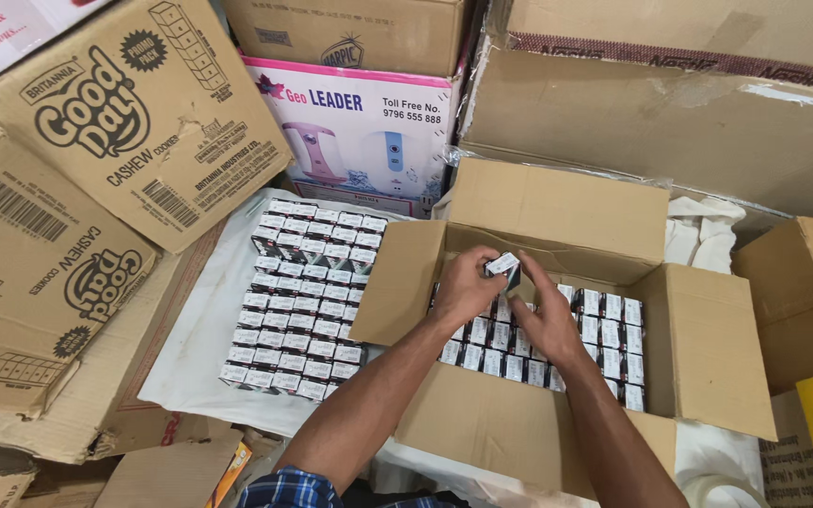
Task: The person transfers small white and black boxes from a large cardboard box to a white surface, arranging them in neat rows. The person handles the boxes one by one or in small groups, maintaining an organized layout throughout the process.
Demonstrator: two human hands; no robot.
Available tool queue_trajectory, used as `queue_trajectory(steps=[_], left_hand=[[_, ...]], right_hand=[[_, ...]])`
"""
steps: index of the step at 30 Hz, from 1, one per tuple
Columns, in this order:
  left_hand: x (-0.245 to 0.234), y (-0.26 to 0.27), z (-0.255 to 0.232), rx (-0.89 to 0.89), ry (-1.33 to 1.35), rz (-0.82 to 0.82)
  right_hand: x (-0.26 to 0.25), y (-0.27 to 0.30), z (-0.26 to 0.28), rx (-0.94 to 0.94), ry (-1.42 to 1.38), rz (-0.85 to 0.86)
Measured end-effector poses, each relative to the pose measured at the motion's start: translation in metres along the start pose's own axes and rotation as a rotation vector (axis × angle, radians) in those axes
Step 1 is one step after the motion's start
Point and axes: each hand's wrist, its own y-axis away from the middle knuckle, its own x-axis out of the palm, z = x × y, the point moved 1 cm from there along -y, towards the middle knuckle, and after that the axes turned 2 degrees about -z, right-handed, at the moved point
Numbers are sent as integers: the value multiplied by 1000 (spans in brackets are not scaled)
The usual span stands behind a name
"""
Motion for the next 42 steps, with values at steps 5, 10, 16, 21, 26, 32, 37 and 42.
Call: queue_trajectory(steps=[5, 10, 16, 21, 26, 32, 37, 42], left_hand=[[-39, 23, -19, 62, 64, 8], [-84, 41, -30, 31, 187, 37], [-139, 43, -9, 177, 244, 65], [-182, 37, 26, 135, 358, -18], [-219, 33, 56, 103, 294, -46], [-247, 45, 75, 88, 177, -4], [-250, 49, 99, 49, 77, 60], [-249, 53, 112, -36, 105, 92]], right_hand=[[29, -8, 7, 53, -207, -64], [52, -14, 38, 82, -267, -91], [99, -27, 46, 71, -327, -69], [137, -42, 51, 78, -300, -25], [175, -58, 62, 127, -290, 19], [205, -63, 78, 171, 6, 78], [219, -63, 85, 156, 293, 153], [229, -60, 72, 55, 452, 172]])
